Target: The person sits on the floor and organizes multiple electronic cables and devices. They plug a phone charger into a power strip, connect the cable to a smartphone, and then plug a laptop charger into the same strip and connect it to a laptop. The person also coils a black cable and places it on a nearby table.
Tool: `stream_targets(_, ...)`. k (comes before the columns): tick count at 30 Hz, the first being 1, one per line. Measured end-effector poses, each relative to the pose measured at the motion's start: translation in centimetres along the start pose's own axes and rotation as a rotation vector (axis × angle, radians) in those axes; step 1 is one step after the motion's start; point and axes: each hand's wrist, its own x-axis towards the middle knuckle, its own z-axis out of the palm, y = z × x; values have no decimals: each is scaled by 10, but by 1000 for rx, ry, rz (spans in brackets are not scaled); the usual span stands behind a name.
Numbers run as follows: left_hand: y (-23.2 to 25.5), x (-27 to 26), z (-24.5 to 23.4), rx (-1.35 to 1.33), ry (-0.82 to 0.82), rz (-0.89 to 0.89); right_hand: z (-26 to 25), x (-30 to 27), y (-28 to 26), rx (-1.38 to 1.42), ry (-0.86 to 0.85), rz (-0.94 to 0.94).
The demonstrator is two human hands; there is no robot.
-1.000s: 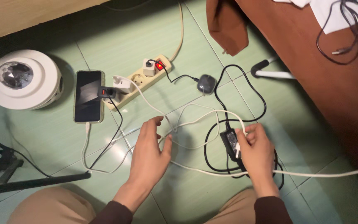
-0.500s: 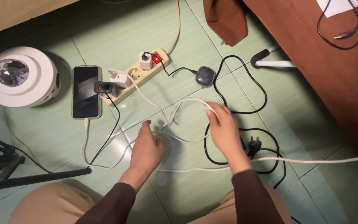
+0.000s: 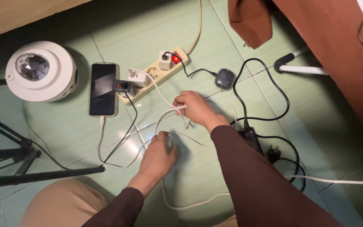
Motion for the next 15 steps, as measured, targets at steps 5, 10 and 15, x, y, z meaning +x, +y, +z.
stream_targets(5,-1,-3,-6,19,-11,-5,15,2,3,247,-197,68)
stream_targets(10,-1,-5,-8,27,101,-12,34,-8,14,576,-217,204)
stream_targets(15,-3,-3,-2,68,184,70,34,-34,23,511,221,162)
